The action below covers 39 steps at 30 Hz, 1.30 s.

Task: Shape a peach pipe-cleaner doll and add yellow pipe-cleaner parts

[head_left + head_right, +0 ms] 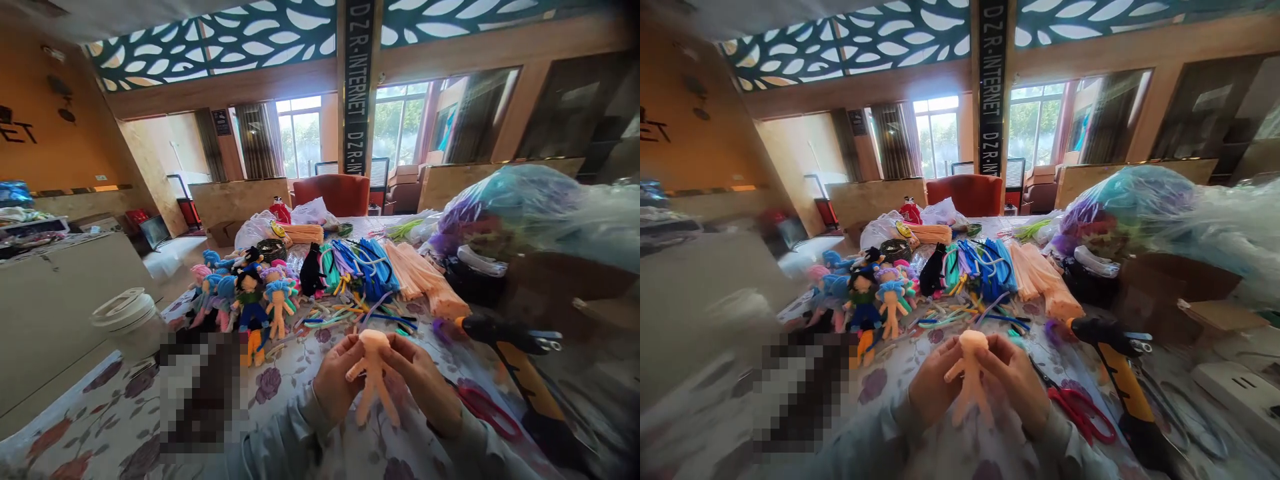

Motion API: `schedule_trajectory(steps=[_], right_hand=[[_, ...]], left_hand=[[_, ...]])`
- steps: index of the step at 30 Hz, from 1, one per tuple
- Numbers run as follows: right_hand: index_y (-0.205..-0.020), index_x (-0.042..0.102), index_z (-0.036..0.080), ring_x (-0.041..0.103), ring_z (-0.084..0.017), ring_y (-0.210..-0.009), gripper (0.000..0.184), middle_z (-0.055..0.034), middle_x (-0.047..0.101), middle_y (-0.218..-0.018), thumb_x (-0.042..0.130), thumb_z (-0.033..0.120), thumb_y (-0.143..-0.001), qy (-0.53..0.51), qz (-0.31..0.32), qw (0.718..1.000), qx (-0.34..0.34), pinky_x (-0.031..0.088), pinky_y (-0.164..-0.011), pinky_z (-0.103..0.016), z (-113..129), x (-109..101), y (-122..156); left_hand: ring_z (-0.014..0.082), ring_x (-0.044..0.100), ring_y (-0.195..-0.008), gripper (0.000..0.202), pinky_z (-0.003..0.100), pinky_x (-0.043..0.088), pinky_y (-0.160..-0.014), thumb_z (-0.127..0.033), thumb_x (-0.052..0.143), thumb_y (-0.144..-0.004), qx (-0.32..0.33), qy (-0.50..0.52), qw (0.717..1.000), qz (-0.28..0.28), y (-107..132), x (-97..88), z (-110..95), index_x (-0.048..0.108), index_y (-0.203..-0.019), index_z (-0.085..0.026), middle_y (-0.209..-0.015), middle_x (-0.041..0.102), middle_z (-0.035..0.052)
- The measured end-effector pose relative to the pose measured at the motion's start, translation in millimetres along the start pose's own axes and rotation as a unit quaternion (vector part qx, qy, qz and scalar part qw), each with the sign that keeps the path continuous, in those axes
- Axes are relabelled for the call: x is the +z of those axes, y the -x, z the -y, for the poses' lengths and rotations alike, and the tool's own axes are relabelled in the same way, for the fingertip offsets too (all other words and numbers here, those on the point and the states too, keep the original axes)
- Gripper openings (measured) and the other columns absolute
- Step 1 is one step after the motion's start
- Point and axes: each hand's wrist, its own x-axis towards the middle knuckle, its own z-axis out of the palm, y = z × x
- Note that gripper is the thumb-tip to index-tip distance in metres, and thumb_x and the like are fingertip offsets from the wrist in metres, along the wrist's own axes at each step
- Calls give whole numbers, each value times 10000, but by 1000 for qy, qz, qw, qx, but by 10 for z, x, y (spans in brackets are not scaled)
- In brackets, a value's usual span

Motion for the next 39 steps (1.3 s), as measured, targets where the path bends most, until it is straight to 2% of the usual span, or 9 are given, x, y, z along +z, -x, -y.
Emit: schedule_trajectory(steps=[4,12,16,19,25,28,32,36,39], right_hand=[[-884,658,173,600,-195,-744,302,-23,670,-805,679,444,-754,10,-6,1000,3,461,-671,-286,-38,-35,-13],[-933,647,171,618,-217,-777,318,-36,679,-829,618,459,-800,4,-20,1000,0,482,-677,-294,-8,-24,-13],[-908,648,185,631,-209,-738,341,-32,691,-812,623,501,-782,-17,-62,998,-9,488,-654,-286,10,-19,-32],[-910,657,191,636,-223,-702,406,-43,696,-797,623,561,-747,-33,-58,998,4,495,-624,-311,-11,-12,-76],[-884,689,140,635,-245,-824,516,-94,700,-864,554,624,-769,-35,-75,996,-20,488,-781,-367,-87,-65,-128],[-789,689,145,619,-198,-731,425,-51,687,-762,649,563,-724,14,-81,996,-23,483,-706,-306,-45,-53,-104],[-674,650,150,573,-138,-593,324,-2,644,-643,720,466,-691,30,-73,997,-25,445,-555,-237,19,-9,-76],[-743,616,173,532,-126,-430,308,21,611,-570,668,476,-739,-19,-69,997,-7,388,-391,-230,23,2,-59],[-753,595,180,515,-129,-370,313,24,599,-531,652,488,-747,-30,-68,997,3,362,-347,-232,23,3,-47]], left_hand=[[111,566,-614,330,223,424,-569,-386,737,-689,-14,-6,1000,-21,11,-23,2,600,-885,-159,-740,613,16],[156,612,-673,417,269,473,-623,-479,703,-695,16,6,1000,4,-21,-26,53,591,-924,-148,-777,634,47],[173,631,-677,462,285,491,-617,-411,788,-608,21,-66,997,22,-23,-16,82,592,-936,-151,-817,671,58],[154,622,-611,382,261,490,-563,-353,798,-606,14,-131,991,32,-24,-12,75,621,-855,-124,-753,680,58],[129,591,-564,351,262,510,-549,-345,798,-599,38,-105,994,-17,-78,-62,30,665,-834,-121,-698,658,31],[118,581,-548,313,251,508,-545,-324,790,-619,51,-103,993,-34,-79,-67,12,673,-830,-126,-662,642,16],[128,599,-568,303,255,511,-574,-316,782,-635,47,-93,994,-25,-57,-43,-18,686,-846,-121,-662,645,21],[139,614,-600,289,257,510,-612,-342,750,-678,39,-73,996,-25,-55,-42,-46,695,-844,-112,-696,669,48],[136,609,-592,277,254,504,-613,-348,746,-684,38,-64,997,-27,-56,-49,-61,700,-826,-114,-685,674,52]])
